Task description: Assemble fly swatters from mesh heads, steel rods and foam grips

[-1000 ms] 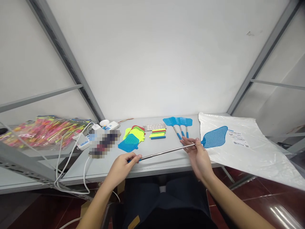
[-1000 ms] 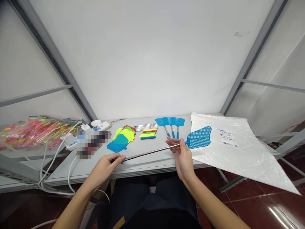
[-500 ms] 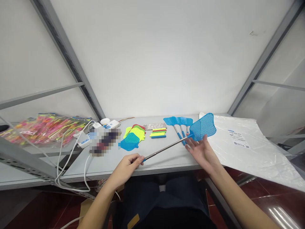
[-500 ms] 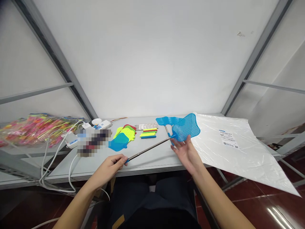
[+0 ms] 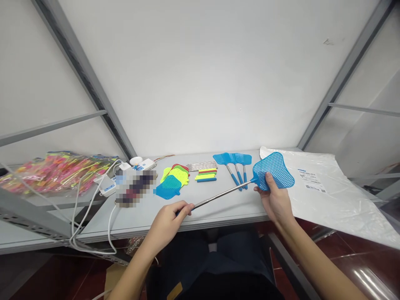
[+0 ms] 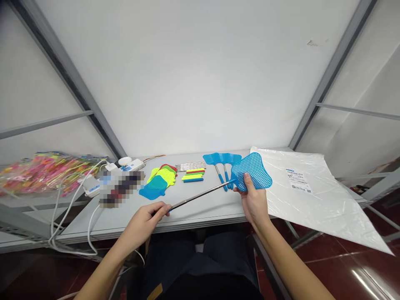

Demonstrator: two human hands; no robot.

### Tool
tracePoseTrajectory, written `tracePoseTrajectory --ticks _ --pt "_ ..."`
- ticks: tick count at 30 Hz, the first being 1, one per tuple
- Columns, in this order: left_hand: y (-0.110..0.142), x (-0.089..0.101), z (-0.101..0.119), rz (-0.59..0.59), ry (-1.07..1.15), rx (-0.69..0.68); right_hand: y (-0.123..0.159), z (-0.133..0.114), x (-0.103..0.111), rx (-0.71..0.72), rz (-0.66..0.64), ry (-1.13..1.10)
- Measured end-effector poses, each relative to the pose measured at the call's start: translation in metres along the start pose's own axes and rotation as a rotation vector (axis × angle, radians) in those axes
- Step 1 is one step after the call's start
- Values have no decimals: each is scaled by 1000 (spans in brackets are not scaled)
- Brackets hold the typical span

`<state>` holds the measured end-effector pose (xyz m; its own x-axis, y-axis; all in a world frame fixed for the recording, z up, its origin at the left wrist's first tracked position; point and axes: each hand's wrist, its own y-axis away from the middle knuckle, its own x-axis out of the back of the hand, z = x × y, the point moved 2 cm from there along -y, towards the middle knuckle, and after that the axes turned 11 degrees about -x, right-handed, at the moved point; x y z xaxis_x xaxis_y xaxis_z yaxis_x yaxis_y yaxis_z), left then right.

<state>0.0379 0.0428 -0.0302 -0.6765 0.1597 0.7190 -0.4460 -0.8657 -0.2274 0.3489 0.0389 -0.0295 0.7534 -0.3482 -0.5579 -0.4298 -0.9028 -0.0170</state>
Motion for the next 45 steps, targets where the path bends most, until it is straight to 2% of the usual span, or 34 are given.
tracePoseTrajectory --ticks 5,9,13,20,23,26,28,31,33,34,36,38,41,45 --pt "5 12 4 52 -170 -10 6 14 -2 -47 15 -3" --pt "6 10 7 113 -272 -61 13 15 -7 -53 21 3" --pt "6 -5 9 168 -295 -122 23 15 -16 -46 27 24" --pt "4 -45 22 205 -361 -168 46 36 -39 -70 -12 141" --pt "-1 -49 24 183 -337 -143 41 35 -45 -80 -41 129" --pt "-10 -49 26 108 -219 -109 26 35 -46 -174 -97 109" --pt "-19 -53 29 45 -17 -89 14 39 -45 -239 -133 148" --pt "-41 -70 35 -15 439 -6 2 51 -45 -292 -254 313" --pt "-64 -85 39 48 731 62 -3 59 -45 -301 -329 440" --pt "-77 -92 40 131 823 77 -5 61 -45 -282 -347 501" --pt "-105 -106 41 286 905 127 -13 61 -43 -175 -339 644" --pt "-132 -118 42 316 914 155 -23 56 -39 -48 -311 843" --pt "-164 -129 44 241 909 156 -43 50 -28 34 -244 1160" --pt "-182 -122 36 62 833 75 -66 54 -7 100 -106 1480"
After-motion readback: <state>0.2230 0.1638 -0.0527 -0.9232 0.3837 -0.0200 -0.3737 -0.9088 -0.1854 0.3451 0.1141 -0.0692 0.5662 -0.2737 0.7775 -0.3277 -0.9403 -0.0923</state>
